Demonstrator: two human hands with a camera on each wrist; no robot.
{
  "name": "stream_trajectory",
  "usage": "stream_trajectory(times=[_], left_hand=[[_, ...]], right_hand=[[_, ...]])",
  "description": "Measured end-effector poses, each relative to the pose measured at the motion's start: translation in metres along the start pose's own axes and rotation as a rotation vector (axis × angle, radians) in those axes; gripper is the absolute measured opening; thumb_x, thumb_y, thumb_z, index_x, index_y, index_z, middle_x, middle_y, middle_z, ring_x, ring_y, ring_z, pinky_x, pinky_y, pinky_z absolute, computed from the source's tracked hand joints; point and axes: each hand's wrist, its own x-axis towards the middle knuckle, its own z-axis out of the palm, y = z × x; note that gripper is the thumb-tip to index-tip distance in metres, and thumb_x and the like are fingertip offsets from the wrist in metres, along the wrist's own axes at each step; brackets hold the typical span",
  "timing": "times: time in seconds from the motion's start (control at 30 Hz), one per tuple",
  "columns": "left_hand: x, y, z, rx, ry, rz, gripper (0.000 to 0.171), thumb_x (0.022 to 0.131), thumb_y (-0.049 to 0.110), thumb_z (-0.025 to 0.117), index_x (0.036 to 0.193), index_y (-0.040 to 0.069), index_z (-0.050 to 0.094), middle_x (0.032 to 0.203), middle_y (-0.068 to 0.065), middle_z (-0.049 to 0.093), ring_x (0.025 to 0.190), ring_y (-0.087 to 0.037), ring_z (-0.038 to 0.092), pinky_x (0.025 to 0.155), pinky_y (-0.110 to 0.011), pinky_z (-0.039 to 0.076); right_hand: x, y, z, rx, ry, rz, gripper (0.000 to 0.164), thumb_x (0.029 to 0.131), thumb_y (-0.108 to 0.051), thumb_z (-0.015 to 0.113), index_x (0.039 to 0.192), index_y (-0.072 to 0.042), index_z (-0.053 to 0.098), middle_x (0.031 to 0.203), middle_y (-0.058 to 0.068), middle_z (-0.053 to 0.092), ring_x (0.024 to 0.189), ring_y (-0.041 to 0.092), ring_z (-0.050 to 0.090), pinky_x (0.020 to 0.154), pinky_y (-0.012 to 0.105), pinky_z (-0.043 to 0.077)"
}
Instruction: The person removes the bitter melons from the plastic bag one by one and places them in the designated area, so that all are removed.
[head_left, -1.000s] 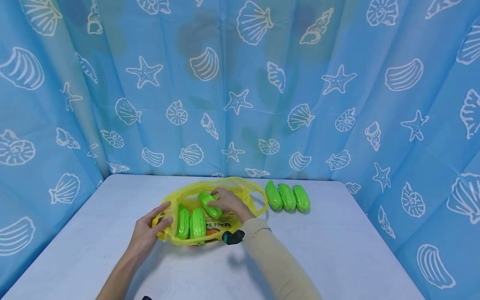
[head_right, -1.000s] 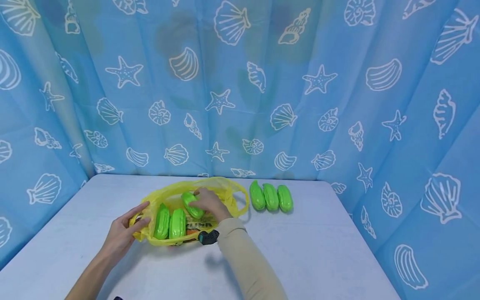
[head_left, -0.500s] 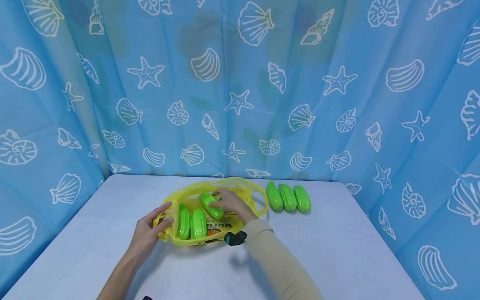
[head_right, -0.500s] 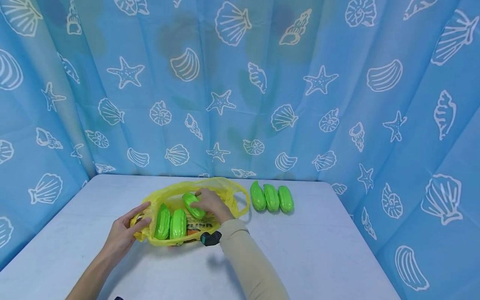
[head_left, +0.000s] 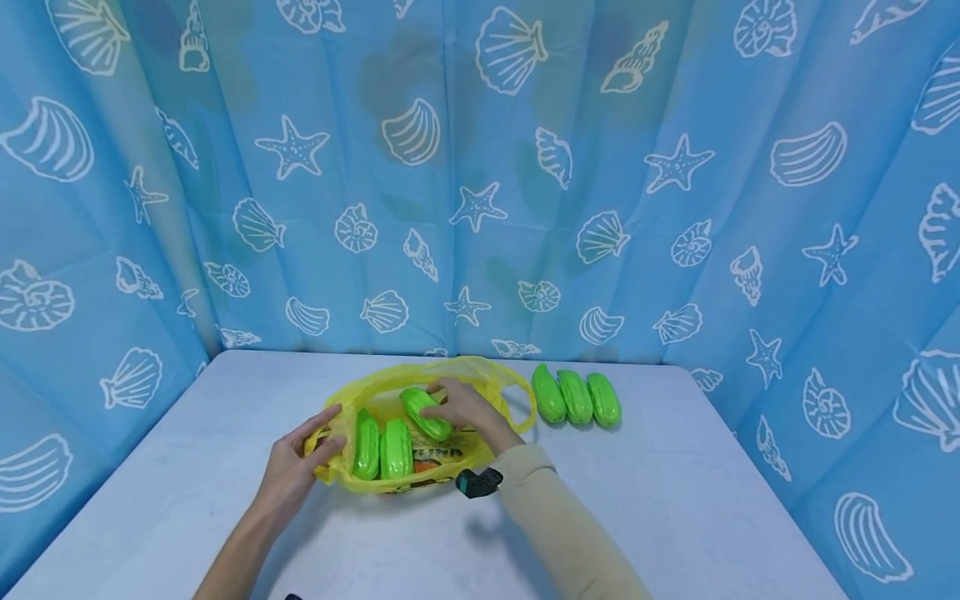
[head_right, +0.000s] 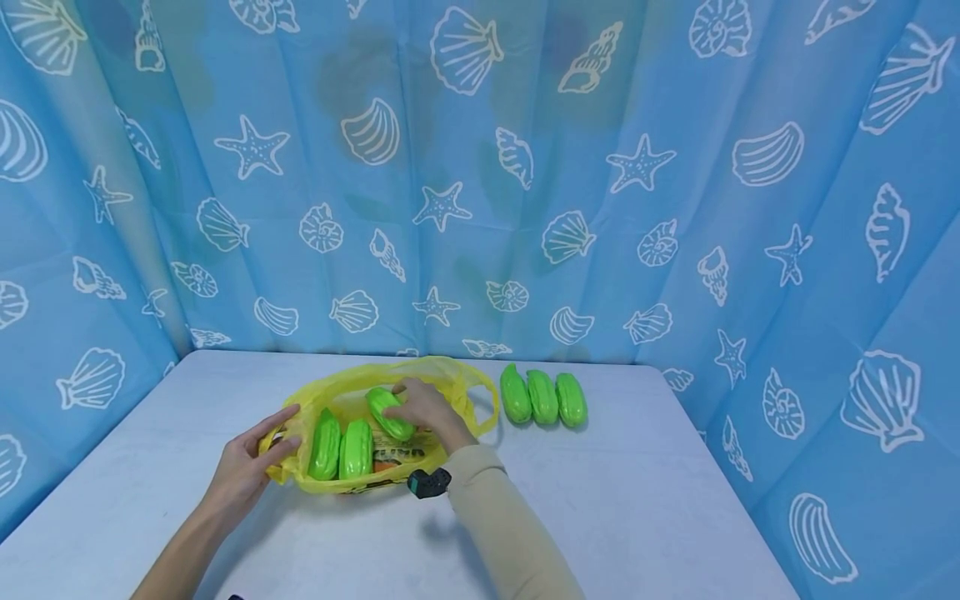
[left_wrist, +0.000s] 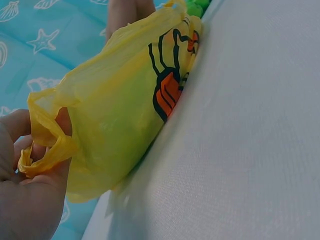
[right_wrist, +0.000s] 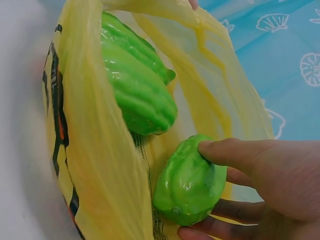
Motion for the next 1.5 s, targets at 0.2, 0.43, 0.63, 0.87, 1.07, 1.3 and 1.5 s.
stream_trajectory(times=[0.2,0.43,0.63,0.87,1.07,1.3,1.5], left_hand=[[-0.001,0.001,-0.001,-0.007,0.003,0.0,0.064,0.093,0.035,0.067,0.15,0.025,0.04,0.162,-0.002,0.025,0.131,-0.016,0.038,0.088,-0.008,0.049],[-0.001,0.001,-0.001,-0.009,-0.005,-0.012,0.066,0.093,0.035,0.067,0.151,0.026,0.038,0.163,-0.003,0.023,0.13,-0.016,0.038,0.087,-0.009,0.049],[-0.002,0.002,-0.001,-0.02,-0.004,-0.011,0.064,0.093,0.033,0.067,0.15,0.026,0.04,0.162,-0.001,0.024,0.121,-0.01,0.043,0.087,-0.011,0.051],[-0.002,0.002,-0.001,-0.02,-0.003,-0.012,0.064,0.093,0.034,0.067,0.15,0.025,0.04,0.162,-0.002,0.025,0.117,-0.008,0.045,0.086,-0.012,0.051],[-0.002,0.002,0.0,-0.022,-0.002,0.0,0.064,0.093,0.033,0.067,0.15,0.024,0.041,0.161,-0.002,0.027,0.114,-0.006,0.047,0.085,-0.012,0.052],[-0.001,0.001,-0.001,-0.013,-0.001,0.001,0.064,0.092,0.035,0.067,0.15,0.025,0.041,0.16,-0.002,0.027,0.115,-0.007,0.046,0.086,-0.012,0.052],[-0.001,-0.001,-0.002,0.014,0.001,-0.001,0.066,0.091,0.039,0.068,0.15,0.026,0.041,0.16,-0.002,0.028,0.114,-0.008,0.046,0.083,-0.012,0.052]], right_hand=[[-0.007,0.002,-0.004,-0.001,-0.003,-0.012,0.052,0.093,-0.032,0.067,0.138,-0.01,0.053,0.135,0.016,0.057,0.096,0.024,0.062,0.073,0.039,0.056],[-0.015,0.004,-0.014,-0.011,0.015,-0.037,0.052,0.092,-0.034,0.068,0.137,-0.011,0.053,0.131,0.016,0.06,0.116,0.031,0.06,0.075,0.035,0.056],[-0.022,0.01,-0.019,-0.034,0.032,-0.087,0.053,0.092,-0.034,0.068,0.136,-0.008,0.054,0.134,0.017,0.058,0.119,0.033,0.059,0.078,0.037,0.057],[-0.034,0.014,-0.026,-0.043,0.049,-0.148,0.05,0.093,-0.033,0.067,0.136,-0.01,0.054,0.135,0.014,0.058,0.119,0.033,0.059,0.09,0.045,0.054],[-0.045,0.016,-0.03,-0.066,0.086,-0.154,0.051,0.093,-0.035,0.067,0.136,-0.011,0.054,0.131,0.014,0.061,0.116,0.032,0.061,0.088,0.045,0.055],[-0.059,0.017,-0.04,-0.036,0.119,-0.132,0.052,0.093,-0.033,0.067,0.138,-0.012,0.053,0.127,0.014,0.063,0.114,0.031,0.061,0.084,0.043,0.055],[-0.066,0.026,-0.046,-0.025,0.158,-0.13,0.053,0.092,-0.031,0.069,0.139,-0.011,0.053,0.128,0.013,0.062,0.113,0.029,0.061,0.081,0.038,0.056]])
